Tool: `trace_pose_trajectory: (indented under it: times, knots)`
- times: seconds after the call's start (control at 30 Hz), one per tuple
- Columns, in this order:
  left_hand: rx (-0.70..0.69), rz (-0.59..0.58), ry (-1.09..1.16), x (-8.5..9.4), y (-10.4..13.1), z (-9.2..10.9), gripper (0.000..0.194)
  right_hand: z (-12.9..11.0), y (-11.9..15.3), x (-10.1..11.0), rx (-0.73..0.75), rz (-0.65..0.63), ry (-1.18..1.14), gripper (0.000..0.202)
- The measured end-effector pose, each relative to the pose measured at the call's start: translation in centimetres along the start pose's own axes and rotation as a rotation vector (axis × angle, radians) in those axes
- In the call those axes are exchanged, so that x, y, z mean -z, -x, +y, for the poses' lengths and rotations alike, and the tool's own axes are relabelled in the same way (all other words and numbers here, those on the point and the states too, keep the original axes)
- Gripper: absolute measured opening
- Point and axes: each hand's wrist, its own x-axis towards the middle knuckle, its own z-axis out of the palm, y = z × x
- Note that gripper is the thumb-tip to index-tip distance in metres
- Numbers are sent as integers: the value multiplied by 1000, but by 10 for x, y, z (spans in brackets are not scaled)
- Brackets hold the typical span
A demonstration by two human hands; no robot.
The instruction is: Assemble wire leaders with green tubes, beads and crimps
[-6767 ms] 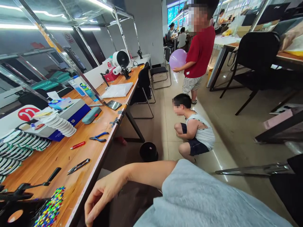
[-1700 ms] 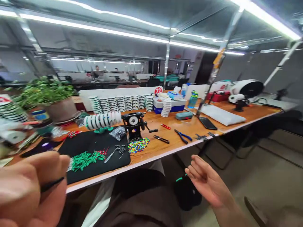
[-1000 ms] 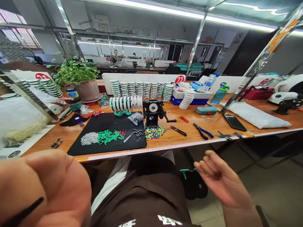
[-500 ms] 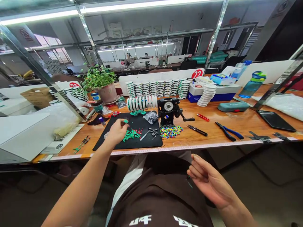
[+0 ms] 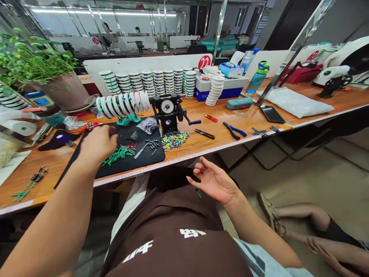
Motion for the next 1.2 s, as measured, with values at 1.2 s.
trace_pose_trajectory:
  times: [1.2]
  knots:
    - [302, -715, 1538, -52, 165, 98, 43, -83, -71, 9, 1057, 371, 1888, 23]
